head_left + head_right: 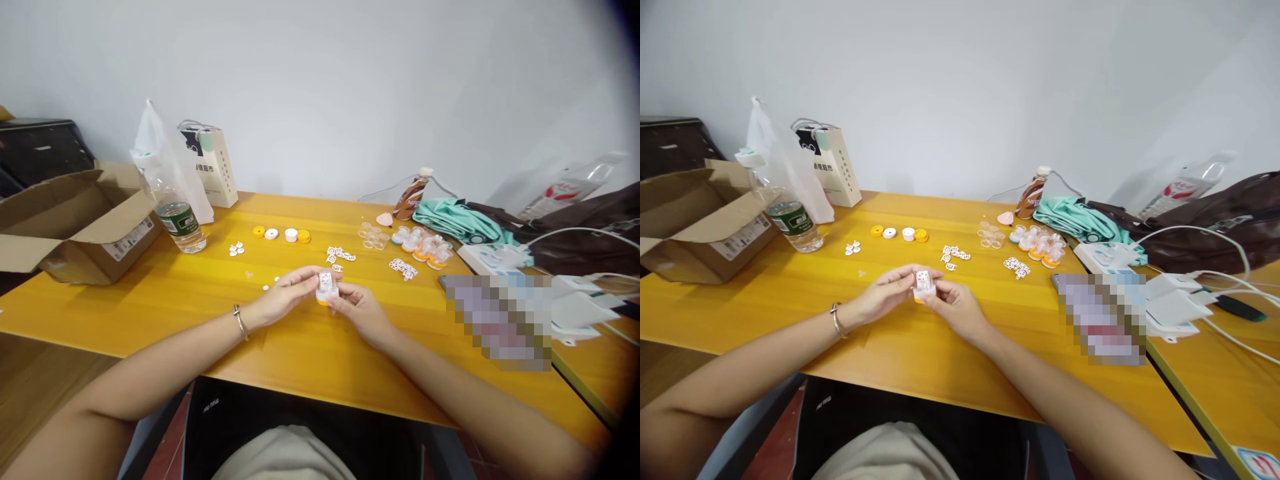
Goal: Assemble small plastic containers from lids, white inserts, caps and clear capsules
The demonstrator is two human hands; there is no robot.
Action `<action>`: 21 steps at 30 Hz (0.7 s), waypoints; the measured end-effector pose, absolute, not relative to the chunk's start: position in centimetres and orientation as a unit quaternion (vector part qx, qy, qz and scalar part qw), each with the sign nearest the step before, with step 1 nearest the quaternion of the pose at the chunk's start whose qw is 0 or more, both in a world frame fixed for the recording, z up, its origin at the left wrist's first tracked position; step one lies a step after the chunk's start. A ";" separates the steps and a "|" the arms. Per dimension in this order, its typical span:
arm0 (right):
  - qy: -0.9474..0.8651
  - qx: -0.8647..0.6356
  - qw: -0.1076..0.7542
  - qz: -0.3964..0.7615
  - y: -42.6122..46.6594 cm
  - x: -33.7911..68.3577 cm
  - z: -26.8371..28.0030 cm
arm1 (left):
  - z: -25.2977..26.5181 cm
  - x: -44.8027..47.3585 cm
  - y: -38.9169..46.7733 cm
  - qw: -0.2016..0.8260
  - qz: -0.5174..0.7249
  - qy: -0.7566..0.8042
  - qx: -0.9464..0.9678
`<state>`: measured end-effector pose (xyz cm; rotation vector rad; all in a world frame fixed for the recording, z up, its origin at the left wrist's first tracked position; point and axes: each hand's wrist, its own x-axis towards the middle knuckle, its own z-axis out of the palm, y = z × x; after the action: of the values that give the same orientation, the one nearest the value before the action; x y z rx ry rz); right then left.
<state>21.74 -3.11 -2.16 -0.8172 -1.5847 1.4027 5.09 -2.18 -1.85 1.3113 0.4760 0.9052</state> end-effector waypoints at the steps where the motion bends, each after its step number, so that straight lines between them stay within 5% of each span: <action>1: -0.633 -0.326 0.424 0.560 -3.1 21.7 -2.2 | -1.9 5.1 -2.2 0.698 0.388 0.194 0.570; 21: -0.616 -0.360 0.416 0.564 -3.2 21.5 -2.2 | -2.1 5.3 -2.3 0.688 0.408 0.229 0.556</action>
<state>21.49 -3.19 -2.20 -0.9032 -1.5463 1.4155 5.35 -2.31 -2.12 1.2441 0.5117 0.9125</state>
